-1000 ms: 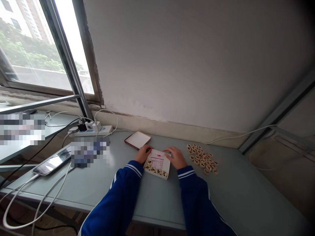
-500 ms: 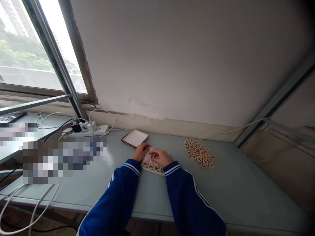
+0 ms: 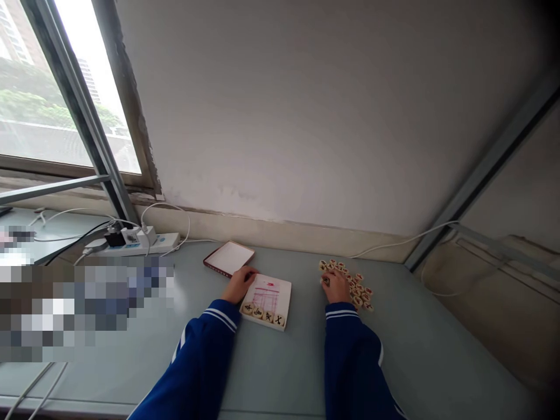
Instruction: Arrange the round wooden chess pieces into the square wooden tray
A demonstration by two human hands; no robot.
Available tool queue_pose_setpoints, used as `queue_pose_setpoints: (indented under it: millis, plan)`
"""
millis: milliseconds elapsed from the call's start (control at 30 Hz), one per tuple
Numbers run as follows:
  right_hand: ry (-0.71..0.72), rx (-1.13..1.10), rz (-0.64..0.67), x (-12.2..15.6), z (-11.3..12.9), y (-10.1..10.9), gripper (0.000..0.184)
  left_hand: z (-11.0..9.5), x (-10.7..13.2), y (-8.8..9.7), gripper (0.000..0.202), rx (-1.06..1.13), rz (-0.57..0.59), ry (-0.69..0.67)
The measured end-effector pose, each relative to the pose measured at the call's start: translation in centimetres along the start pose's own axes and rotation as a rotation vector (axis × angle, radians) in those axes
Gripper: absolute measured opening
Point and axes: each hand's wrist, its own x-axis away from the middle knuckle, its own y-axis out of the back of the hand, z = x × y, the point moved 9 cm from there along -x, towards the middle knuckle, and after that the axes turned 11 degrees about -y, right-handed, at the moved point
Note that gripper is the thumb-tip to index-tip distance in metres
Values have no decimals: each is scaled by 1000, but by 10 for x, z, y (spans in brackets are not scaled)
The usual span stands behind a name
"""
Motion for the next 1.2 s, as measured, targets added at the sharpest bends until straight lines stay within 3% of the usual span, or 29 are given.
queue_pose_setpoints:
  millis: [100,167,267,333,500,700,933,1033,1133,1200]
  plan:
    - [-30,4,-45,3,4,12,19,1,-1,-1,24,5,1,-1]
    - [56,-83,-5,9,28,14,22,2,-1,-3,24,5,5,-1]
    - [263,-203,212,33,81,3,24,2,0,-3,23,-7,4,-7]
    - [348,-170,359,56,110,-9,23,2,0,-3,22,-20,-3,-22]
    - [400,-76,523,91,142,-23,19,0,1,-2,20,-45,-25,-36]
    - [313,-222,634,89,133,-26,12,-2,0,-3,19,-47,-20,-45]
    - [321,-379,808,90,134,-22,13,-3,1,-5,20,-42,12,-55]
    - [278,-499,715,69,122,-11,23,-4,1,-4,21,-51,6,-53]
    - [140,-535,538,41,81,-5,28,-5,0,-5,21,-64,20,-55]
    - [59,-382,408,28,50,-5,25,-4,0,-6,21,-63,33,-44]
